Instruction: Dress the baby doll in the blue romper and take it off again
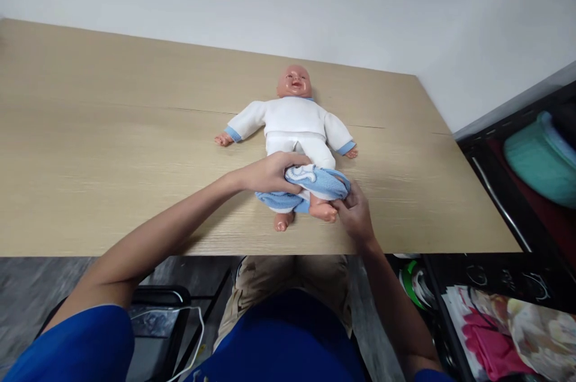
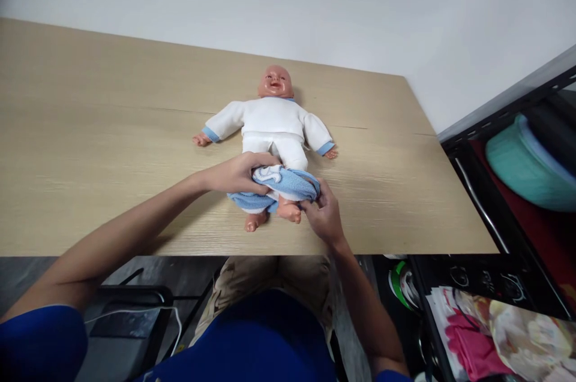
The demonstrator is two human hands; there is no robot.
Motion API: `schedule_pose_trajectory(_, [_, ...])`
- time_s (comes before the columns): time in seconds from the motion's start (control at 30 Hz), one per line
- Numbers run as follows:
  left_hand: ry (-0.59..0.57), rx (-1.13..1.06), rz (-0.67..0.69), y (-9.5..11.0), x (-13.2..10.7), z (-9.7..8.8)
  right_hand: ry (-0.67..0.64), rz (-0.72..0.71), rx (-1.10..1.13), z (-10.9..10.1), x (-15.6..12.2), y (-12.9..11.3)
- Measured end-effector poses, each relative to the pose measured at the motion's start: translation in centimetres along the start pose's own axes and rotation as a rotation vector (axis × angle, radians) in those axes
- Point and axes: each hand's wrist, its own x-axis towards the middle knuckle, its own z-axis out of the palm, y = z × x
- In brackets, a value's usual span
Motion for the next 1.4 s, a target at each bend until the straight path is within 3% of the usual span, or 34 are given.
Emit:
schedule_pose_trajectory(0.17, [0.084,0.194,0.042,-0.5,-1.4,-0.2,-0.339,-0.196,-0.292,-3.5,4.1,-2.1])
schedule_pose_trajectory(0.3, [0.212,0.343,0.028,-1.4,-4.1,0.0,-0.464,-0.344,-0.438,-5.1,5.8,-3.6])
schedule_pose_trajectory(0.43, [0.232,0.366,-0.069,-2.5,-6.9,-0.5,-0.548,-0.387,-0.435,-6.0,6.3,-4.2])
schedule_pose_trajectory(0.57, [0.19,0.233,-0.075,-3.2,-7.4,-1.1,-0.65,-0.351,-0.294,-6.2,8.0,-4.4])
schedule_pose_trajectory(0.7, [0.288,0.007,-0.017,-4.5,-5.9,-1.0,-0.597,-0.134,-0.155,-5.0,10.7,-3.5])
schedule_pose_trajectory(0.8, [0.444,-0.183,-0.085,-5.7,-5.1,-0.2,-0.488,0.007,-0.098,-3.6,12.1,-2.1])
schedule_pose_trajectory(0.9, [0.557,-0.256,-0.184,-6.4,-5.5,0.5,-0.364,0.06,-0.019,-2.2,12.1,-0.6])
schedule_pose_trajectory(1.03, [0.528,-0.253,-0.221,-6.4,-6.8,0.9,-0.314,0.131,0.02,-1.0,10.6,0.5])
schedule_pose_trajectory(1.2, [0.428,-0.42,-0.265,-5.8,-7.0,1.5,-0.294,0.138,0.03,-0.5,9.4,0.7])
schedule_pose_trajectory(1.4, [0.539,-0.399,-0.206,-6.5,-6.6,2.2,-0.218,0.106,0.01,-0.3,10.1,1.5])
